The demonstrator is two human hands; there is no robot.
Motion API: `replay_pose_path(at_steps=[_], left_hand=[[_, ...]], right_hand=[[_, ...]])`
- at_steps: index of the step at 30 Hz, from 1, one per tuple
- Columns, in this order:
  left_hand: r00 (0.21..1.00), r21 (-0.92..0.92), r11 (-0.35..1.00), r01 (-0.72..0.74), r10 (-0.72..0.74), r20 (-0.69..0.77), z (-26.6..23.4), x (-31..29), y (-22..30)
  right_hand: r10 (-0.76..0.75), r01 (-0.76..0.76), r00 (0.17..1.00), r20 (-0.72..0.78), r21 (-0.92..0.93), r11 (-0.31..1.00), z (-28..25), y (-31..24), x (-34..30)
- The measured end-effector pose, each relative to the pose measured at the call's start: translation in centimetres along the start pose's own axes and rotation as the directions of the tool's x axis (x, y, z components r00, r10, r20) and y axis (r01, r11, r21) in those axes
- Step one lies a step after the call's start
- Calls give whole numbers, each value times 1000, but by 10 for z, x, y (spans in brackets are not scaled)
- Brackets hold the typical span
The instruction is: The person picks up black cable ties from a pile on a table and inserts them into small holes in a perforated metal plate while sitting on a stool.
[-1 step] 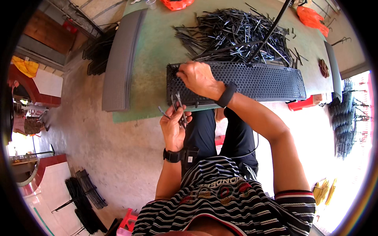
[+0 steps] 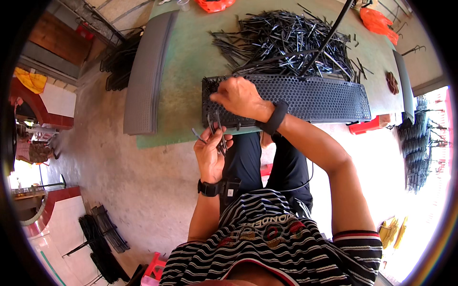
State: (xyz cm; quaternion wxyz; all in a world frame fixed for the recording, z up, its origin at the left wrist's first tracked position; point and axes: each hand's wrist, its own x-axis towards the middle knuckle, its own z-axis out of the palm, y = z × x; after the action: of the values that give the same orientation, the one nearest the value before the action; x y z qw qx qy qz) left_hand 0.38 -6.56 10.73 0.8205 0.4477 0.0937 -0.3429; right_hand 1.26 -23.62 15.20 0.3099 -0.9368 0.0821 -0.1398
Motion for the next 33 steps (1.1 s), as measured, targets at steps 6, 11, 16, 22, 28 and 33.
replay_pose_path(at_steps=[6, 11, 16, 22, 28, 33], left_hand=[[999, -32, 998, -45, 46, 25, 4, 2, -8], [989, 5, 990, -144, 144, 19, 6, 2, -10], [990, 12, 990, -139, 139, -16, -5, 6, -11], [986, 3, 986, -166, 166, 18, -13, 6, -9], [996, 0, 996, -93, 93, -9, -15, 2, -2], [996, -10, 996, -83, 83, -33, -18, 1, -1]], right_hand=[[323, -491, 863, 389, 494, 718, 5, -6, -24], [403, -480, 877, 262, 496, 724, 6, -16, -31], [389, -316, 921, -24, 539, 781, -2, -15, -20], [41, 84, 927, -372, 313, 946, 2, -7, 3], [-24, 97, 953, -302, 230, 968, 10, -2, 13], [-236, 209, 955, -180, -159, 965, 15, 5, 15]])
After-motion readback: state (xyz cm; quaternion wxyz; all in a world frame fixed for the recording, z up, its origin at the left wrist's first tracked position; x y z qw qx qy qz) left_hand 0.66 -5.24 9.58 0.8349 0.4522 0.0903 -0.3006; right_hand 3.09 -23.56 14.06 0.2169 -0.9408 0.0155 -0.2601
